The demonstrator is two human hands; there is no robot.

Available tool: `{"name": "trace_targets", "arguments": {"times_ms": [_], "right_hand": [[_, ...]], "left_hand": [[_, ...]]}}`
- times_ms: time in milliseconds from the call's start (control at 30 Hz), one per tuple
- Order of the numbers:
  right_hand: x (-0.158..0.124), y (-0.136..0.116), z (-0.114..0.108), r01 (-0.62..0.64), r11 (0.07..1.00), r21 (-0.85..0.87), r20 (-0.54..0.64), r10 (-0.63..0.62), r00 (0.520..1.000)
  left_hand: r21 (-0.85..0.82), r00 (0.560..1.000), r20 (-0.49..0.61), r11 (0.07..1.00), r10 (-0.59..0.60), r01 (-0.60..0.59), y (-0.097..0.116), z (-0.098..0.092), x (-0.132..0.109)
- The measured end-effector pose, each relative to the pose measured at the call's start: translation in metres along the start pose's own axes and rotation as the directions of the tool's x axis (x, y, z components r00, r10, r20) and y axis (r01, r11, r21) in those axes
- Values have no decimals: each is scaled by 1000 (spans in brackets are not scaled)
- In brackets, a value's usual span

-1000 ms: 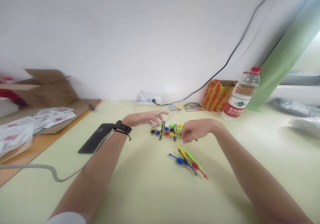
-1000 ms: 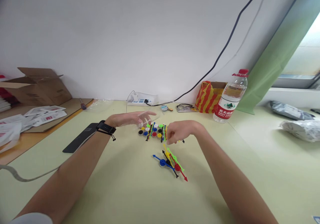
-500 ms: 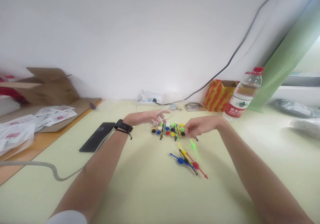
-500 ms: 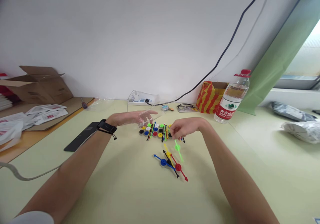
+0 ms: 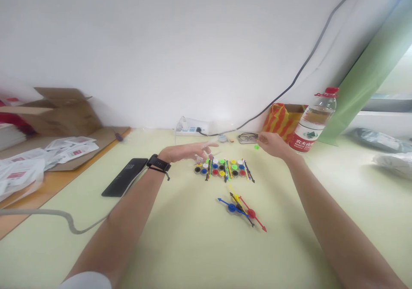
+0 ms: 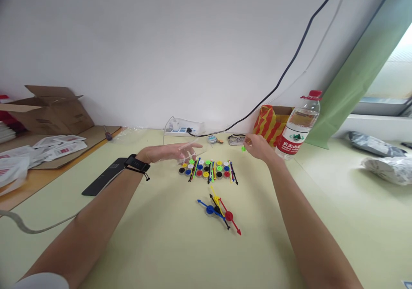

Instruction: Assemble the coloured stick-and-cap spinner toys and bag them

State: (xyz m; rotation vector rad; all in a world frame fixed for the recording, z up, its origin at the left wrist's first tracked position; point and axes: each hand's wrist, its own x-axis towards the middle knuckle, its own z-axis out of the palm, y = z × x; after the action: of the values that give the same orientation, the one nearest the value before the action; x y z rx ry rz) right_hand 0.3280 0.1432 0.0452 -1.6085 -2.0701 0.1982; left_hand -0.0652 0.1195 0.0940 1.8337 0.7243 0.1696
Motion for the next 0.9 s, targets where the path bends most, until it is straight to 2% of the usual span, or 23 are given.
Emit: {"name": "trace_targets", "arguments": {"times_ms": [133, 433, 700, 900], "right_hand": [[2, 11, 26, -1, 999, 46, -5, 1, 1000], [-3, 26, 54, 74, 988, 135, 81, -85, 993], [-3, 44, 55, 48, 991, 128, 93, -60, 994], [-6, 32, 68, 59, 983, 175, 88, -75, 993]], "left_hand": [[2, 1000, -11, 1000, -3, 3, 2, 1, -1], [19, 1000, -8, 1000, 3, -3, 5, 2, -2], [13, 999, -32, 1000, -4, 4, 3, 1, -1], [45, 999, -32, 999, -13, 15, 4, 1, -2]]}}
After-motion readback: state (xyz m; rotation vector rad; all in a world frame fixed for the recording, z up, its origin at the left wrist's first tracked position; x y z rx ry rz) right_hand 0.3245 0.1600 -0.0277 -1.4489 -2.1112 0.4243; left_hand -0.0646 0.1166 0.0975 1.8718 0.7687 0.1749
